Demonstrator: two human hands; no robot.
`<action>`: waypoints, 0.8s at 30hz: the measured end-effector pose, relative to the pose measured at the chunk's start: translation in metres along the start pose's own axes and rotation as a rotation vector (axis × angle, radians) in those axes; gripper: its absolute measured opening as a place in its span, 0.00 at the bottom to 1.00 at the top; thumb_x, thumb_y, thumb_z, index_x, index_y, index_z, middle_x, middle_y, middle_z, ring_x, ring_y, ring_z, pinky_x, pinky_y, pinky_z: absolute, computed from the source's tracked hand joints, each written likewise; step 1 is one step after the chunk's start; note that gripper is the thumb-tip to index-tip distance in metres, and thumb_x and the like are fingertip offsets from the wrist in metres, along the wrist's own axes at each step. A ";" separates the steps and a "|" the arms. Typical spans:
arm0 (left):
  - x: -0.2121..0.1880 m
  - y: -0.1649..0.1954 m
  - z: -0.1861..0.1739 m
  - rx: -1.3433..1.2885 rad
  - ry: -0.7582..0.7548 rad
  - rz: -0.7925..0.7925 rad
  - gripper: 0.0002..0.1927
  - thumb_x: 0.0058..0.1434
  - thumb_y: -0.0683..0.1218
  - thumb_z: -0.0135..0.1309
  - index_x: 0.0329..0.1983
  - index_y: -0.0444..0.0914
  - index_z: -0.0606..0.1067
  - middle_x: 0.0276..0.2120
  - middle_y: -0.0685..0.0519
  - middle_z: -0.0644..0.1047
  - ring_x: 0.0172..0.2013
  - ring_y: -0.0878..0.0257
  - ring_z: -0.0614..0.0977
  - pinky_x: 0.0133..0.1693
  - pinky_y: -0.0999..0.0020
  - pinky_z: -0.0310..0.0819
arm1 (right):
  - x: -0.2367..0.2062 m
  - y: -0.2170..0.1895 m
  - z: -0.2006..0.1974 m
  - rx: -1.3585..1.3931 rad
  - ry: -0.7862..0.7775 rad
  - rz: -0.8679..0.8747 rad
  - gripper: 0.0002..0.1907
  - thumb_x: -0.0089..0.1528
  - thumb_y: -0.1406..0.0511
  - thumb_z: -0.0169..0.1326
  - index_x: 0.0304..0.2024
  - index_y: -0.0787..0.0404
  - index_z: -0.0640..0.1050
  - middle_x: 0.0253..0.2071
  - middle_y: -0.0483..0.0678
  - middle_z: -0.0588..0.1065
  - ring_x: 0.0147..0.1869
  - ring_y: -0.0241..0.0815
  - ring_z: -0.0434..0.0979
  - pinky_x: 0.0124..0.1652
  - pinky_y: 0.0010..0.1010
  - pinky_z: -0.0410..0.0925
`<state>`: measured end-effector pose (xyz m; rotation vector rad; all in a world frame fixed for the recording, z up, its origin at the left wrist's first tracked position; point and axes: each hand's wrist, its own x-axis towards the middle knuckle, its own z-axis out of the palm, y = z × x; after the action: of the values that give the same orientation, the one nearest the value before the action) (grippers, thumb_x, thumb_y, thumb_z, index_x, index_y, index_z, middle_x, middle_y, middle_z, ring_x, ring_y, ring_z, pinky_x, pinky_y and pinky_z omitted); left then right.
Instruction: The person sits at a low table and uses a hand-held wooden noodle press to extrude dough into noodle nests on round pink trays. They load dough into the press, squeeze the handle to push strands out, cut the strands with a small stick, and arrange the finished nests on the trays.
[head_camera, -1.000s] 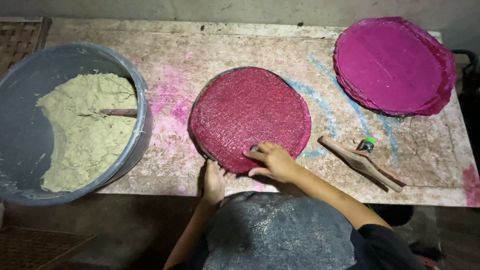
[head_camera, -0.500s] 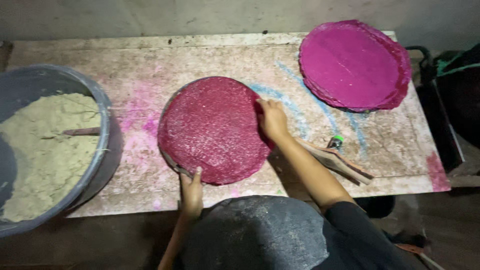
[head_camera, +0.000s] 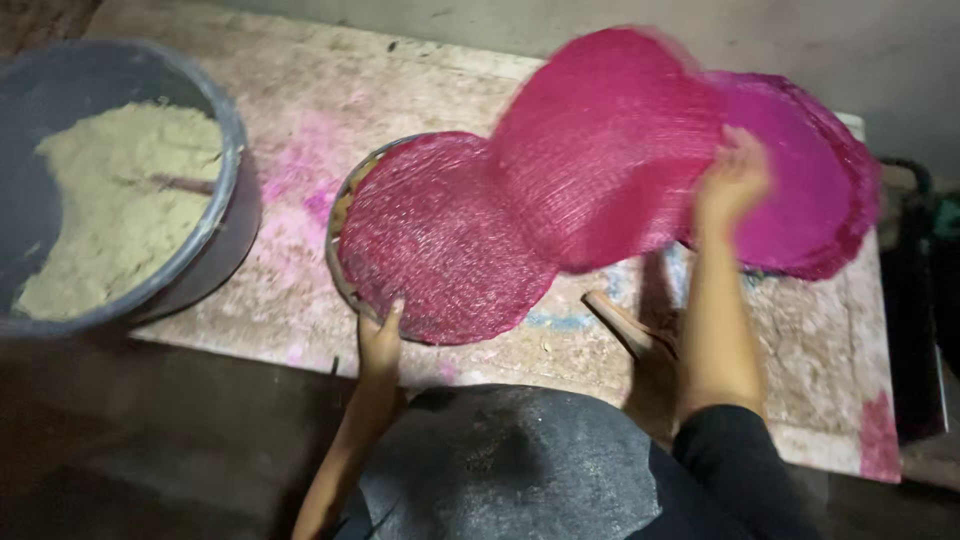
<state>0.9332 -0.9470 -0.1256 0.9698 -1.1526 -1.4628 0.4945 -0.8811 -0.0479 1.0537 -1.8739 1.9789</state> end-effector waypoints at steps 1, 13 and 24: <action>0.000 -0.005 -0.002 0.011 0.014 0.030 0.27 0.67 0.42 0.54 0.68 0.30 0.65 0.63 0.47 0.73 0.61 0.58 0.74 0.64 0.64 0.62 | 0.014 0.010 -0.017 0.180 0.311 0.032 0.10 0.65 0.77 0.49 0.45 0.69 0.80 0.47 0.51 0.79 0.51 0.43 0.81 0.45 0.28 0.73; 0.007 -0.064 -0.037 -0.090 0.283 0.040 0.25 0.58 0.45 0.63 0.56 0.35 0.69 0.49 0.51 0.80 0.49 0.60 0.81 0.53 0.65 0.74 | -0.076 0.054 -0.193 -0.322 -0.493 0.368 0.37 0.65 0.63 0.64 0.70 0.70 0.63 0.66 0.62 0.68 0.66 0.57 0.71 0.60 0.41 0.67; -0.006 -0.051 -0.067 0.695 0.617 -0.008 0.28 0.55 0.54 0.68 0.53 0.37 0.73 0.46 0.44 0.78 0.49 0.50 0.78 0.52 0.59 0.71 | -0.189 -0.021 -0.102 -0.138 -1.305 0.222 0.28 0.60 0.60 0.65 0.55 0.68 0.69 0.49 0.58 0.71 0.51 0.55 0.74 0.48 0.40 0.68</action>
<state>0.9877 -0.9500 -0.1902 1.7465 -1.1833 -0.6508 0.6077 -0.7238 -0.1419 2.5298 -2.6567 1.1617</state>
